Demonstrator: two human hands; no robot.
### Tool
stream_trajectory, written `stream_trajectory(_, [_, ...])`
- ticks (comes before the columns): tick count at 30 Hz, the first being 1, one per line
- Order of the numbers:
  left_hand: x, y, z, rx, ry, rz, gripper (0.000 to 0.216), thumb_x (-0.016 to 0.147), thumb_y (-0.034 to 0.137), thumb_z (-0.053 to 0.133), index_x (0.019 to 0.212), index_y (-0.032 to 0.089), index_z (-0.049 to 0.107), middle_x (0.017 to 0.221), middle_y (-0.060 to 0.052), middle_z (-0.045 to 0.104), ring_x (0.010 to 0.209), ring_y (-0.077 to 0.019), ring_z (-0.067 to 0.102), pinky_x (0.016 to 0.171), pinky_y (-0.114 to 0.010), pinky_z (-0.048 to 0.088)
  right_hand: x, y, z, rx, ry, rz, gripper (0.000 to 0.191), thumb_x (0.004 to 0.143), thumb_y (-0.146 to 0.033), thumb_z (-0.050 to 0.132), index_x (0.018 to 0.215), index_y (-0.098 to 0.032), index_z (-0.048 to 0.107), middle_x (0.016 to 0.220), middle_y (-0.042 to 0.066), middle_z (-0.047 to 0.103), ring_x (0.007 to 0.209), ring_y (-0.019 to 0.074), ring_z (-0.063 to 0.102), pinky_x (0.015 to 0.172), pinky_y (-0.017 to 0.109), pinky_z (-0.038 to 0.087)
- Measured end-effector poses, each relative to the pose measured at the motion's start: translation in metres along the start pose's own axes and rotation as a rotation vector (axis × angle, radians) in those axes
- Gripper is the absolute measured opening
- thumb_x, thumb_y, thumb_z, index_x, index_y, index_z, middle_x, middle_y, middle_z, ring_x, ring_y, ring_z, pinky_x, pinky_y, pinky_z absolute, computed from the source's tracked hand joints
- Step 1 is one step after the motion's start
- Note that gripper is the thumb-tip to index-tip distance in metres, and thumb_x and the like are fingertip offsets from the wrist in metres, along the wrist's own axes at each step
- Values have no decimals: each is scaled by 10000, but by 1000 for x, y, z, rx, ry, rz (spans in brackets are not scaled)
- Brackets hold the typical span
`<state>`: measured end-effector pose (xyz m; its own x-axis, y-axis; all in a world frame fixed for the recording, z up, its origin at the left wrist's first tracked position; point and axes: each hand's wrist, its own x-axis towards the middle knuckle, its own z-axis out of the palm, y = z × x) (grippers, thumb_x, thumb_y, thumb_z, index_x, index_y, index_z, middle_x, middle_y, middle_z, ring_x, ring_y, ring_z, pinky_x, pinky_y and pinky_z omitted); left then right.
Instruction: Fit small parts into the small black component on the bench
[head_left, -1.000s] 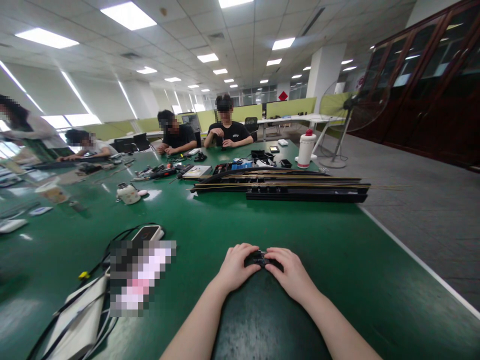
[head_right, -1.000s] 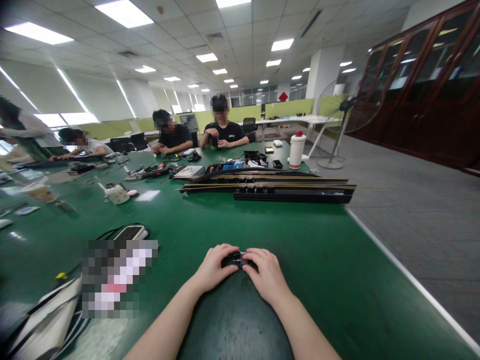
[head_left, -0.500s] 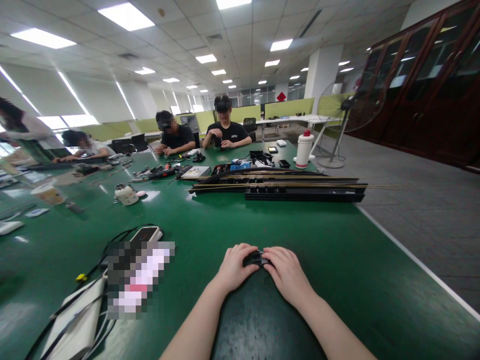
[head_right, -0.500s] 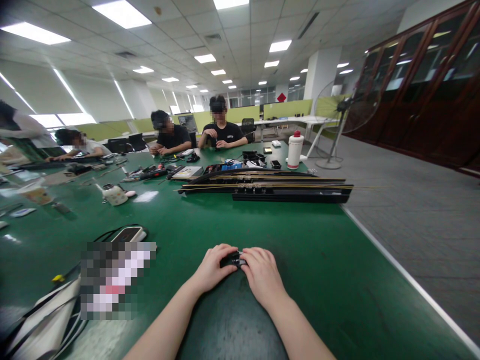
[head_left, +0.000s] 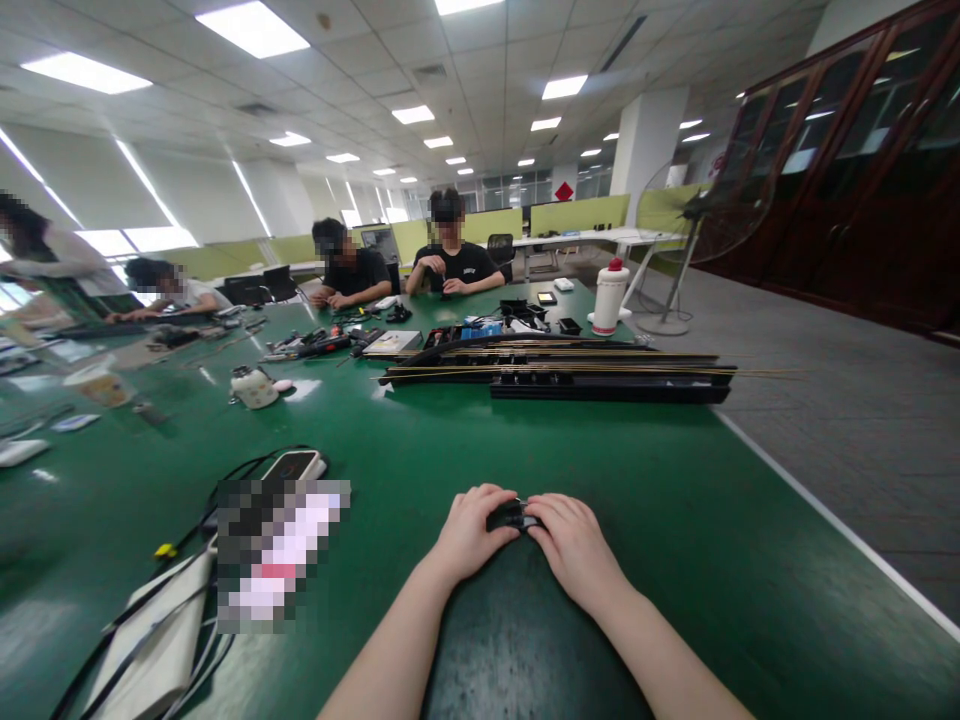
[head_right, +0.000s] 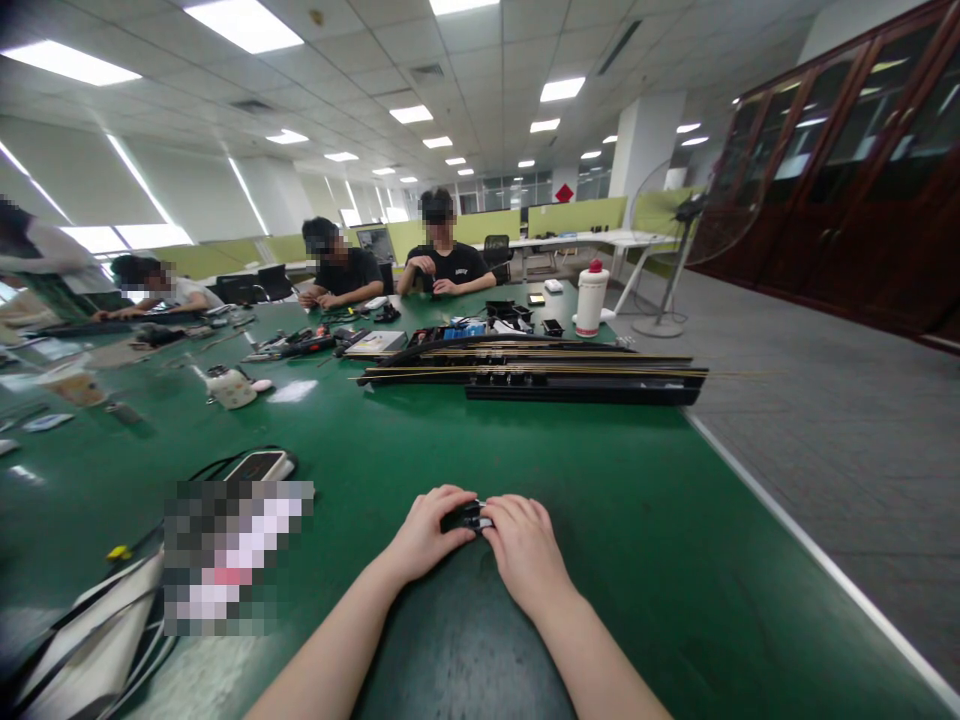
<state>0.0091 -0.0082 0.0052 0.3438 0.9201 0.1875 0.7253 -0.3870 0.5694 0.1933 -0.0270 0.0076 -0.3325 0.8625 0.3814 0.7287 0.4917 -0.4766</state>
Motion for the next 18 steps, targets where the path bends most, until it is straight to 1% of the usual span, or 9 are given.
stream_trajectory(11, [0, -1, 0, 9, -8, -4, 407, 774, 269, 674, 1170, 281, 580, 1135, -25, 608, 1074, -227, 528, 937, -383, 381, 0, 0, 0, 12, 5, 14, 232, 853, -163, 471, 999, -238, 634, 1090, 79, 669, 1058, 248, 572, 942, 472, 403])
stream_trajectory(18, [0, 0, -1, 13, -8, 0, 406, 779, 271, 666, 1175, 275, 577, 1135, -26, 609, 1069, -224, 530, 933, -379, 383, 1, 6, 3, 94, -22, 90, 184, 817, -210, 550, 965, -242, 655, 1134, 64, 661, 1091, 246, 573, 956, 460, 405])
